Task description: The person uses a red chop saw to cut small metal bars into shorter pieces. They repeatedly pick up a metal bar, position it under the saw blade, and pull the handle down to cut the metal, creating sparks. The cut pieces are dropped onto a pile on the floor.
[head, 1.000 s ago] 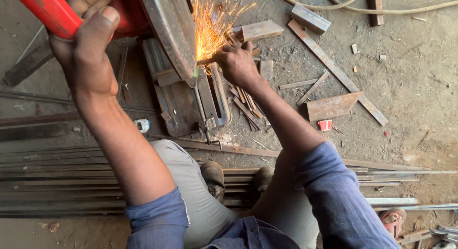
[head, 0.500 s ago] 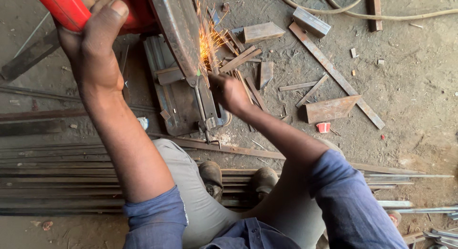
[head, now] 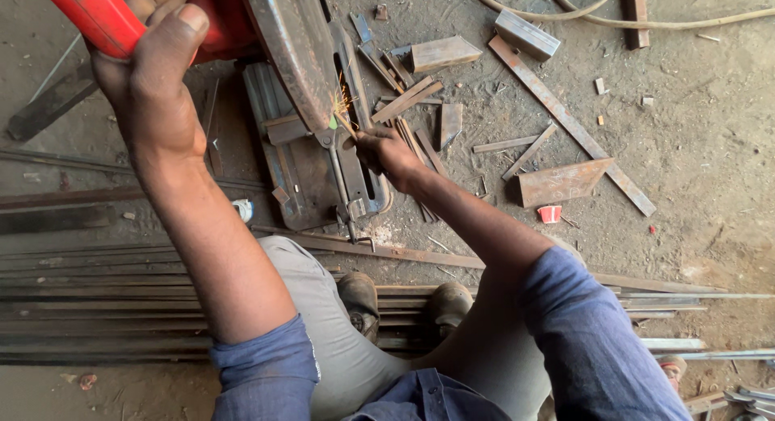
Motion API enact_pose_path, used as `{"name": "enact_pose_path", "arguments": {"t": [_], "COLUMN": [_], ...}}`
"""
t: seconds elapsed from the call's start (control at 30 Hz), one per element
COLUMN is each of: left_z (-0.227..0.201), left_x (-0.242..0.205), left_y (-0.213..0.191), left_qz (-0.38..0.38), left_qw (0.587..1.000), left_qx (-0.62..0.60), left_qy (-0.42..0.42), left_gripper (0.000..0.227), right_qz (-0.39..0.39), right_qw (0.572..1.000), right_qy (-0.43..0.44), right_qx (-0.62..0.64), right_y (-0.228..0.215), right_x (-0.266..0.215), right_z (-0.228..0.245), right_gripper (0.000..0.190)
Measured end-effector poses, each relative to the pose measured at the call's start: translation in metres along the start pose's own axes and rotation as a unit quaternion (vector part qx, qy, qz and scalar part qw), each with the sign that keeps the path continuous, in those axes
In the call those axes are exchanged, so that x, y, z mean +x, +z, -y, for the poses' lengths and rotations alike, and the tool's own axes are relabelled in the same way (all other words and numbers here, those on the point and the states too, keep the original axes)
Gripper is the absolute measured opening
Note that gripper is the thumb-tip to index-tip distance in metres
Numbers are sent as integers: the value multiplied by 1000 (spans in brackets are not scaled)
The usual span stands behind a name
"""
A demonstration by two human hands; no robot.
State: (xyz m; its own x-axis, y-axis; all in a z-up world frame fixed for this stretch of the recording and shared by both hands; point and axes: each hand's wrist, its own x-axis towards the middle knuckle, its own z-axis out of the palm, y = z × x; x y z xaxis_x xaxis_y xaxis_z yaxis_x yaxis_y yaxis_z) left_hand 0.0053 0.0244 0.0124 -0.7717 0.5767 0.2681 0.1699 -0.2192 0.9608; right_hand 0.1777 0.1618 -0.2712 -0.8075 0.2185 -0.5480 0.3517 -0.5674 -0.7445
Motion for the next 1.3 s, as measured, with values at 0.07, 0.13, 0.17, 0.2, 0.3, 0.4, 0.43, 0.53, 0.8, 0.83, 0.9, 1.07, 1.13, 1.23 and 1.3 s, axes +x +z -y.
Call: {"name": "enact_pose_path", "arguments": {"t": [0.07, 0.13, 0.17, 0.2, 0.3, 0.4, 0.43, 0.53, 0.8, 0.83, 0.9, 1.07, 1.13, 1.23, 1.3], "left_z": [-2, -4, -5, -6, -3, 6, 9, 21, 43, 46, 50, 55, 55, 53, 51], "left_x": [0, 1, 2, 3, 2, -1, 0, 0, -4, -5, -6, -6, -6, -6, -5], "left_y": [1, 2, 3, 3, 2, -3, -5, -13, -29, -32, -35, -39, -40, -37, -35], "left_qz": [4, 11, 8, 5, 3, 13, 15, 15, 10, 9, 9, 11, -2, -18, -35], "left_qw": [1000, 1000, 1000, 1000, 1000, 999, 999, 999, 998, 998, 997, 996, 996, 997, 997], "left_qx": [-4, 7, 13, 18, -4, -39, -40, -38, -63, -66, -71, -82, -83, -76, -66], "left_qy": [6, 13, 7, 1, 0, 5, 9, 17, 6, 7, 16, 33, 9, 6, -4], "left_gripper": [17, 19, 21, 22, 23, 26, 30, 46, 77, 79, 80, 83, 87, 84, 82], "right_qz": [2, 15, 28, 40, 14, -133, -151, -183, -166, -160, -148, -162, -173, -193, -211], "right_qw": [1000, 998, 997, 996, 977, 960, 965, 958, 941, 940, 938, 942, 947, 947, 948], "right_qy": [25, 42, 46, 49, -82, -82, -77, -87, -103, -105, -111, -167, -197, -235, -235], "right_qx": [-15, -35, -48, -61, 196, 232, 202, 203, 277, 283, 294, 244, 188, 104, 47], "right_y": [2, -1, -6, -11, -21, -35, -38, -43, -43, -41, -37, -29, -25, -14, -5], "right_x": [-2, -6, -9, -11, -11, -14, -14, -13, 1, 3, 8, 10, 8, 2, -2], "right_z": [7, 18, 26, 34, 57, 77, 81, 84, 72, 68, 63, 60, 59, 55, 51], "right_gripper": [30, 31, 30, 30, 29, 19, 21, 26, 20, 18, 16, 13, 13, 11, 9]}}
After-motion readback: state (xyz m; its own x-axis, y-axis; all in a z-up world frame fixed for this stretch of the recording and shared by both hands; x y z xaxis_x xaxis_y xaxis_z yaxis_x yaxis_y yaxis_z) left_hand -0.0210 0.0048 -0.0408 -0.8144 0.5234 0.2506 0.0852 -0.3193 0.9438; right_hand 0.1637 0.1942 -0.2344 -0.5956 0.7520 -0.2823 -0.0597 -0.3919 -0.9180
